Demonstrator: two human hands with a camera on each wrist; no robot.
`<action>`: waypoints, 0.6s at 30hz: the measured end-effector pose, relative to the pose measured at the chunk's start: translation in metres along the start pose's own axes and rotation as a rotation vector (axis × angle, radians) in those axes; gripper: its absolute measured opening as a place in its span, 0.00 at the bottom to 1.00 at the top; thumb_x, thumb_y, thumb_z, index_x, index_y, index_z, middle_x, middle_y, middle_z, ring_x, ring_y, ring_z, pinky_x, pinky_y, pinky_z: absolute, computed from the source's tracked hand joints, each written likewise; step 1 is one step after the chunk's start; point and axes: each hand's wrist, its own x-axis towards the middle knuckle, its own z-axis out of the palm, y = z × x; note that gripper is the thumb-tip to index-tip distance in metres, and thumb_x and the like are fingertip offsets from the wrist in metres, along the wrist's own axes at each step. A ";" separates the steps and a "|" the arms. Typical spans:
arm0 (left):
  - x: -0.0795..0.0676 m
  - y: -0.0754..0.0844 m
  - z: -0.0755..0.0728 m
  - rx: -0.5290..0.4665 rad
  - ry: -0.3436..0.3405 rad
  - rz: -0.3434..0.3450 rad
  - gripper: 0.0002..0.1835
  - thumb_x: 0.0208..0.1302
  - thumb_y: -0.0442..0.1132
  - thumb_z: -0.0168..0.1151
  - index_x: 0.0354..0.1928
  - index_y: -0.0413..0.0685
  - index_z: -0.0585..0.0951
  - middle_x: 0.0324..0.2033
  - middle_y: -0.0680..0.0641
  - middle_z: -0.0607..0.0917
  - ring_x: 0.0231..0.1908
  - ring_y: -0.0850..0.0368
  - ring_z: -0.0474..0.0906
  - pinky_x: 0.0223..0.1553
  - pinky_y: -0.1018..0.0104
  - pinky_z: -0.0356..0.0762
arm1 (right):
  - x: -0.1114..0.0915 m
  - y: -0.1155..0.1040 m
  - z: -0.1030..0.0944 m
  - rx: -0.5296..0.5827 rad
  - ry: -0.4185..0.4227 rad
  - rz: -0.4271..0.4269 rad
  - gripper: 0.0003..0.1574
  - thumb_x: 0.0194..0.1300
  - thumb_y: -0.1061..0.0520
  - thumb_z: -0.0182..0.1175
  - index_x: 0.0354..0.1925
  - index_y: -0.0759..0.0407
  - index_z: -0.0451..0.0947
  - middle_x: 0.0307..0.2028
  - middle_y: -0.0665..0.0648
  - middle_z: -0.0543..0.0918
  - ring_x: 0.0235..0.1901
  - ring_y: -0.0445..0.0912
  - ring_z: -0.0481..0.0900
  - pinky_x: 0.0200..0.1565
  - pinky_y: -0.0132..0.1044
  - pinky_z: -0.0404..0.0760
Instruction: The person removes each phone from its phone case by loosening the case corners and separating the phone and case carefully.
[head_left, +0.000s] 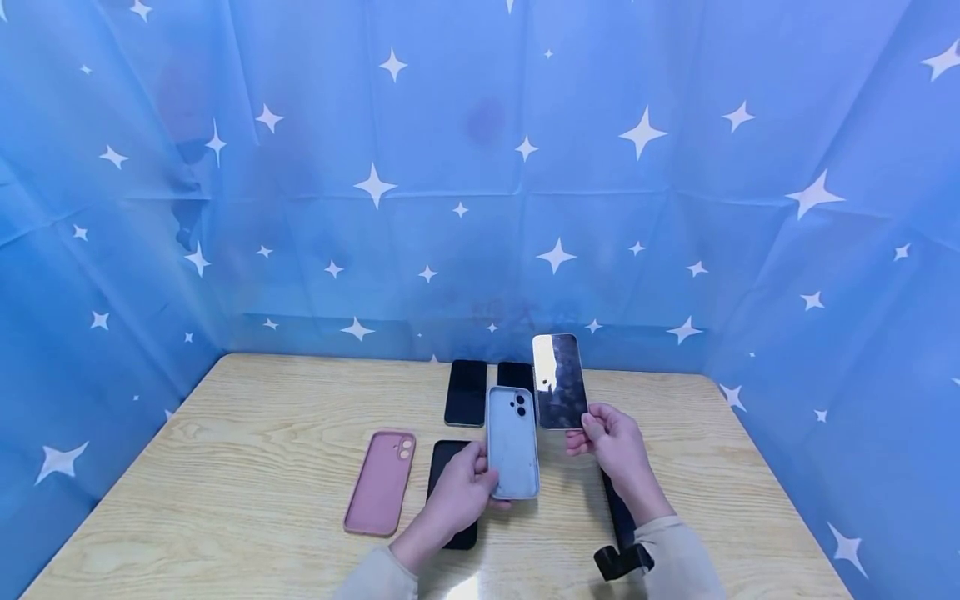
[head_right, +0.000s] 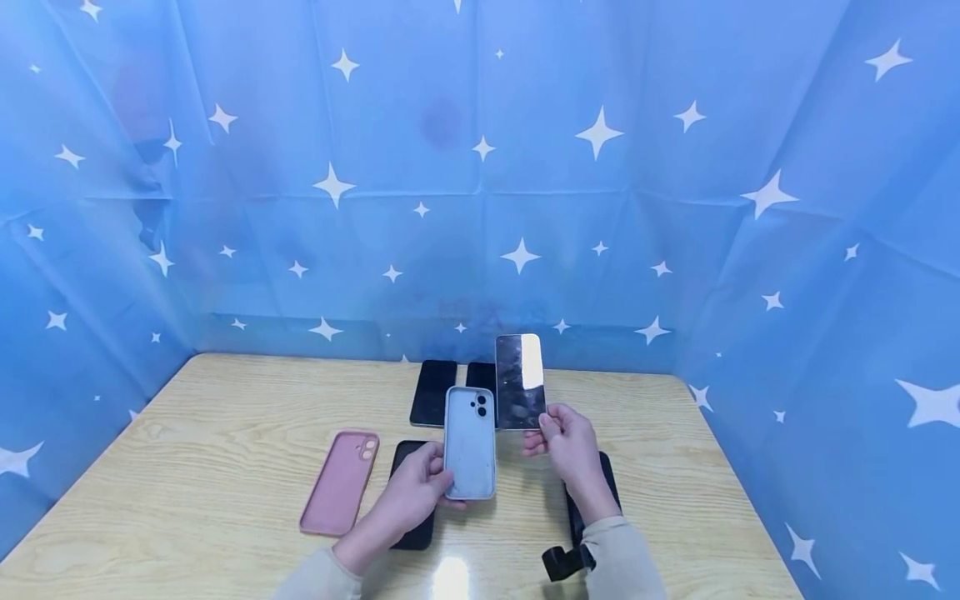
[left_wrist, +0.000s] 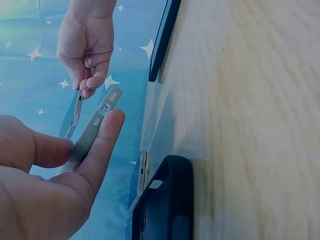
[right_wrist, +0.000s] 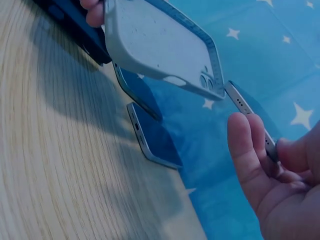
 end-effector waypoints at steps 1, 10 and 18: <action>-0.001 0.000 0.000 -0.003 -0.001 0.000 0.16 0.74 0.20 0.46 0.61 0.22 0.68 0.51 0.27 0.84 0.47 0.34 0.86 0.38 0.56 0.92 | 0.001 0.000 -0.001 -0.006 0.003 0.001 0.13 0.81 0.69 0.43 0.54 0.80 0.68 0.32 0.67 0.87 0.25 0.43 0.86 0.33 0.36 0.91; -0.005 -0.004 0.001 -0.009 -0.015 0.009 0.18 0.73 0.20 0.46 0.62 0.21 0.66 0.49 0.27 0.84 0.45 0.35 0.87 0.37 0.57 0.92 | 0.005 0.003 -0.007 -0.037 0.021 0.027 0.14 0.80 0.69 0.43 0.53 0.82 0.69 0.29 0.59 0.85 0.25 0.42 0.84 0.32 0.36 0.91; -0.010 -0.004 0.004 -0.015 -0.024 -0.004 0.17 0.72 0.19 0.46 0.60 0.22 0.68 0.47 0.30 0.85 0.43 0.35 0.87 0.36 0.58 0.92 | 0.010 0.007 -0.012 -0.055 0.026 0.055 0.14 0.80 0.70 0.43 0.54 0.82 0.68 0.30 0.61 0.84 0.25 0.42 0.83 0.32 0.34 0.90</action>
